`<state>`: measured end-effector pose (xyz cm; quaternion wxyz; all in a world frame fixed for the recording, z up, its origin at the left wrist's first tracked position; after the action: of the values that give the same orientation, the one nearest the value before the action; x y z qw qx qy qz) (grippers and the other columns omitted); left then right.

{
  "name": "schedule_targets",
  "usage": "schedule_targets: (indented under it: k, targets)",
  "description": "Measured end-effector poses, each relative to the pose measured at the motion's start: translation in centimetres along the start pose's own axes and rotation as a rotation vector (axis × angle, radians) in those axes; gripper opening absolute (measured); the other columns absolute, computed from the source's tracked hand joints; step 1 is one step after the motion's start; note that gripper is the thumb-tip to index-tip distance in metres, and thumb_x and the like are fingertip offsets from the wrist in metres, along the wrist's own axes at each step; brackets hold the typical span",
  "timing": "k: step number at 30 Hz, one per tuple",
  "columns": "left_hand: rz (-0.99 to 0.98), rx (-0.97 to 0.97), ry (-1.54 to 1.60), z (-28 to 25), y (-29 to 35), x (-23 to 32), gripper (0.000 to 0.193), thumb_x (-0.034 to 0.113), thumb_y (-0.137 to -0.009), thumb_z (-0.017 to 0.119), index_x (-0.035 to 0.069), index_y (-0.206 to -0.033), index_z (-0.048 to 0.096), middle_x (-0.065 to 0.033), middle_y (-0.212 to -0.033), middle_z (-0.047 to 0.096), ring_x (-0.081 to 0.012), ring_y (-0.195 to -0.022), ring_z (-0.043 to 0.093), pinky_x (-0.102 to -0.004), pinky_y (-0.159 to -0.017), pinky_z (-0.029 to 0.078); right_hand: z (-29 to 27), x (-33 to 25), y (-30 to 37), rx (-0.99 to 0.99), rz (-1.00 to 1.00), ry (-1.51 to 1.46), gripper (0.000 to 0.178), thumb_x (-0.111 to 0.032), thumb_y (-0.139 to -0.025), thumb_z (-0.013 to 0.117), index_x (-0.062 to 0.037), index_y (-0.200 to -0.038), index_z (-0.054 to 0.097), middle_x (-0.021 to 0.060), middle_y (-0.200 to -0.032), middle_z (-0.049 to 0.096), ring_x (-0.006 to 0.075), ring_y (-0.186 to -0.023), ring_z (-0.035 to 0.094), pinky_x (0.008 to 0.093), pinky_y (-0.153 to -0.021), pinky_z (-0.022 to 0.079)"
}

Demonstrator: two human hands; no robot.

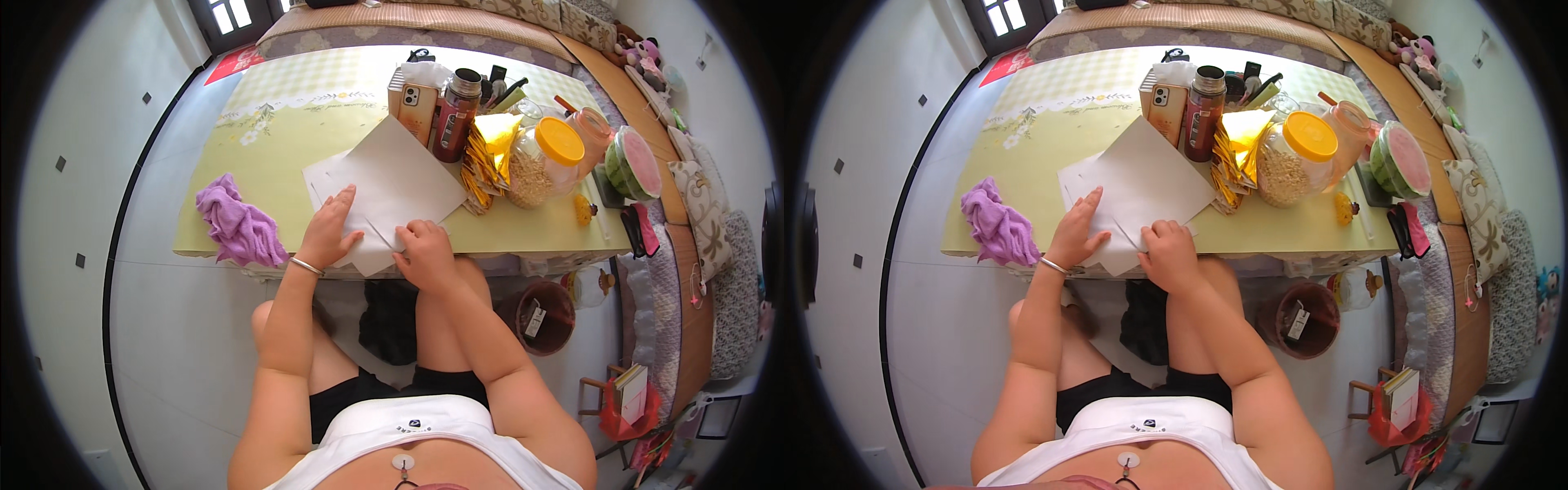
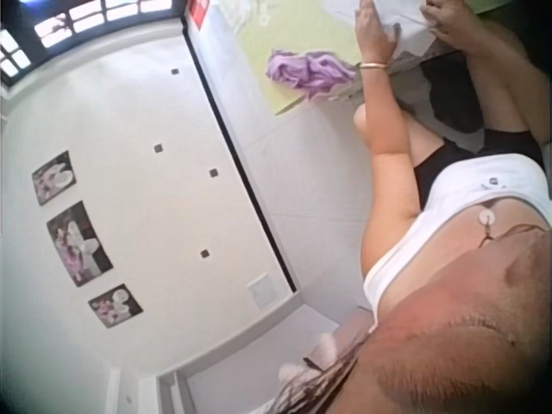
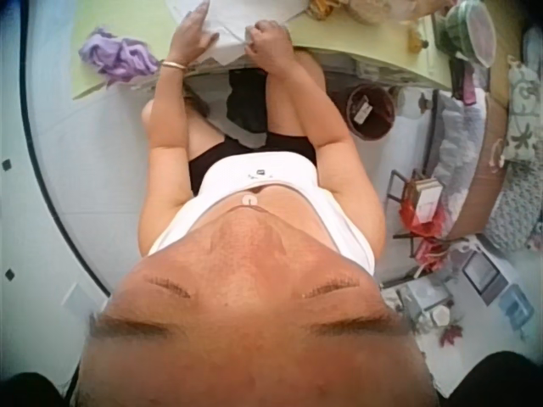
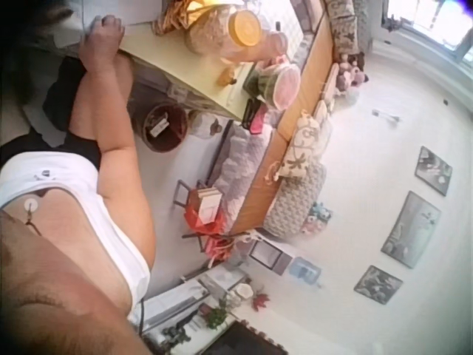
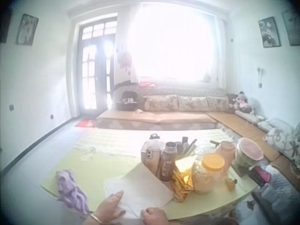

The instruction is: The person sits on the floor and folds a sheet of gold-colored paper by hand. They repeatedly fold the paper in half, crease the edges, and place the folded piece on a stack of similar items on the table.

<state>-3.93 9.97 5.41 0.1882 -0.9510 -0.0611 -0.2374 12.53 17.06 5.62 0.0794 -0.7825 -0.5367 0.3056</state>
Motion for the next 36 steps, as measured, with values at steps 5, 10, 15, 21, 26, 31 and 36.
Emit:
schedule_targets:
  k: [5, 10, 15, 21, 26, 31, 36]
  targets:
    - [0.147, 0.024, 0.087, 0.7, 0.6, 2.2, 0.063, 0.001, -0.082, 0.06, -0.003, -0.144, 0.05, -0.0254, -0.148, 0.051, -0.0393, -0.138, 0.048, -0.0489, -0.116, 0.038, 1.1, -0.4, -0.5, 0.056, -0.047, -0.064, 0.025, -0.012, -0.076, 0.076, -0.0085, -0.101, 0.07, 0.0061, -0.095, 0.064, 0.0287, -0.094, 0.062, 0.0428, -0.084, 0.048]
    - [0.156, 0.109, 0.024, 0.5, 0.9, 3.1, 0.049, -0.003, -0.08, 0.059, 0.001, -0.128, 0.065, -0.025, -0.138, 0.059, -0.0384, -0.131, 0.056, -0.0449, -0.11, 0.046, 0.9, -0.1, -0.6, 0.164, -0.086, -0.21, 0.015, -0.012, -0.08, 0.074, -0.011, -0.095, 0.072, 0.0024, -0.085, 0.067, 0.0277, -0.083, 0.064, 0.0427, -0.079, 0.049]
    - [0.088, 0.167, 0.135, 0.6, 2.3, 1.1, 0.035, -0.007, -0.079, 0.06, 0.007, -0.107, 0.075, -0.0162, -0.119, 0.072, -0.0356, -0.118, 0.066, -0.0451, -0.106, 0.049, -1.1, -4.0, -1.6, 0.028, -0.181, -0.211, 0.048, -0.022, -0.075, 0.083, -0.0125, -0.119, 0.07, 0.0071, -0.11, 0.07, 0.0296, -0.112, 0.061, 0.0501, -0.103, 0.042]
    - [-0.063, 0.084, 0.379, -1.0, 4.1, -1.6, 0.027, -0.009, -0.083, 0.063, 0.006, -0.101, 0.077, -0.0092, -0.111, 0.076, -0.0297, -0.12, 0.067, -0.0411, -0.107, 0.047, -0.6, 2.9, 0.0, -0.092, -0.007, -0.266, 0.064, -0.016, -0.07, 0.086, -0.0117, -0.131, 0.066, 0.01, -0.133, 0.067, 0.035, -0.134, 0.052, 0.0552, -0.12, 0.027]
    - [-0.297, 0.091, 0.69, -0.3, 5.2, -4.0, 0.011, 0.005, -0.089, 0.072, 0.003, -0.098, 0.078, -0.0085, -0.117, 0.075, -0.0266, -0.131, 0.06, -0.0395, -0.109, 0.044, 0.3, 6.9, -0.1, -0.007, 0.11, -0.598, 0.031, -0.007, -0.078, 0.079, -0.0082, -0.109, 0.075, 0.0094, -0.118, 0.073, 0.0346, -0.13, 0.056, 0.0461, -0.114, 0.038]
    - [-0.353, 0.347, 0.242, -1.5, 5.3, -5.5, 0.014, 0.015, -0.082, 0.079, 0.002, -0.084, 0.077, -0.0091, -0.102, 0.073, -0.0306, -0.111, 0.063, -0.0393, -0.099, 0.047, 1.1, 8.4, -1.5, 0.111, 0.281, -0.47, 0.014, -0.015, -0.081, 0.079, -0.0018, -0.079, 0.074, 0.0112, -0.112, 0.074, 0.0339, -0.116, 0.061, 0.0407, -0.1, 0.047]
    - [-0.395, 0.525, -0.039, -2.2, 5.1, -4.3, 0.024, 0.017, -0.076, 0.083, 0.003, -0.064, 0.067, -0.0089, -0.086, 0.064, -0.0309, -0.099, 0.058, -0.0428, -0.087, 0.048, 0.7, 7.6, -1.5, 0.233, 0.323, -0.079, 0.026, -0.021, -0.076, 0.082, -0.0011, -0.068, 0.067, 0.0176, -0.13, 0.067, 0.0364, -0.121, 0.059, 0.0434, -0.102, 0.046]
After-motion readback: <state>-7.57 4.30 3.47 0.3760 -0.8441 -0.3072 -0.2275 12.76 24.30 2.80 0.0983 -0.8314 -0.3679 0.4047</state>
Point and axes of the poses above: each hand's wrist, its own y-axis away from the middle knuckle, its own z-axis out of the palm, x = y × z, the point moved 9 cm from there along -y, towards the middle knuckle
